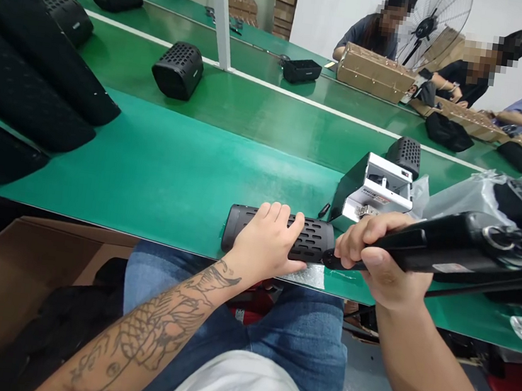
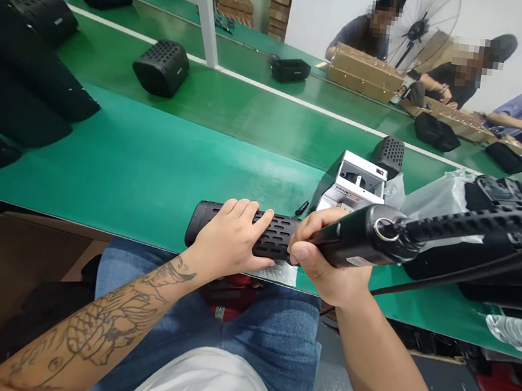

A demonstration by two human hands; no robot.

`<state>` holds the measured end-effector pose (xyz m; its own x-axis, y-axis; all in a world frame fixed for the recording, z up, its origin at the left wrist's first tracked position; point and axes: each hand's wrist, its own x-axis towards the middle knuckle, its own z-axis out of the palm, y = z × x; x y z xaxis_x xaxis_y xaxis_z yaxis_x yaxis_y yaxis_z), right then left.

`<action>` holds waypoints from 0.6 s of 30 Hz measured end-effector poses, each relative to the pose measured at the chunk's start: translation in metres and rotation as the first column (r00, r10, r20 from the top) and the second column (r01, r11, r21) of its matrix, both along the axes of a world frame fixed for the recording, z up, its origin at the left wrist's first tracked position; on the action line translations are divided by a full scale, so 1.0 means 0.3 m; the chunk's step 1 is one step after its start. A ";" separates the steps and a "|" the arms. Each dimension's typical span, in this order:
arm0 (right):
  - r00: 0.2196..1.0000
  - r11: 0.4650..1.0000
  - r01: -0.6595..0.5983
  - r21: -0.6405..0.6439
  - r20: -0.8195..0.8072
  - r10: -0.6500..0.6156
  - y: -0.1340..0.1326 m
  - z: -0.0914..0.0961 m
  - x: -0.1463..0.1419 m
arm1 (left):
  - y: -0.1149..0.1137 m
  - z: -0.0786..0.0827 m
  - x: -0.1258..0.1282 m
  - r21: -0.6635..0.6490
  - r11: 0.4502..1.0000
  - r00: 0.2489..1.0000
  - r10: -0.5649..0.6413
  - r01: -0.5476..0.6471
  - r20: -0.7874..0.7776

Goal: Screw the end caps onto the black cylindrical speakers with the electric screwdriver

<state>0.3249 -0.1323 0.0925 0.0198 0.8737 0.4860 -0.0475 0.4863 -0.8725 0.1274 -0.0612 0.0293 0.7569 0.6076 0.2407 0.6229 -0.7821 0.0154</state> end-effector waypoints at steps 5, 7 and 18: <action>0.999 1.000 0.029 -0.007 0.040 -0.028 -0.011 -0.007 0.003 | -0.002 0.001 0.000 0.001 1.000 1.000 -0.004 0.004 -0.006; 0.998 0.999 0.051 0.006 0.045 -0.051 -0.014 0.018 0.008 | -0.003 0.001 -0.001 0.002 1.000 1.000 -0.011 0.011 -0.014; 0.629 0.603 0.758 0.250 -0.034 -0.776 0.155 0.035 0.268 | -0.063 0.005 0.057 -0.040 0.999 0.999 -0.036 0.036 0.005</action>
<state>0.4055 -0.0859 0.1030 0.5900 0.4229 0.6878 0.4899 0.4896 -0.7213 0.1446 -0.0801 0.0307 0.7776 0.5890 0.2199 0.5942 -0.8028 0.0492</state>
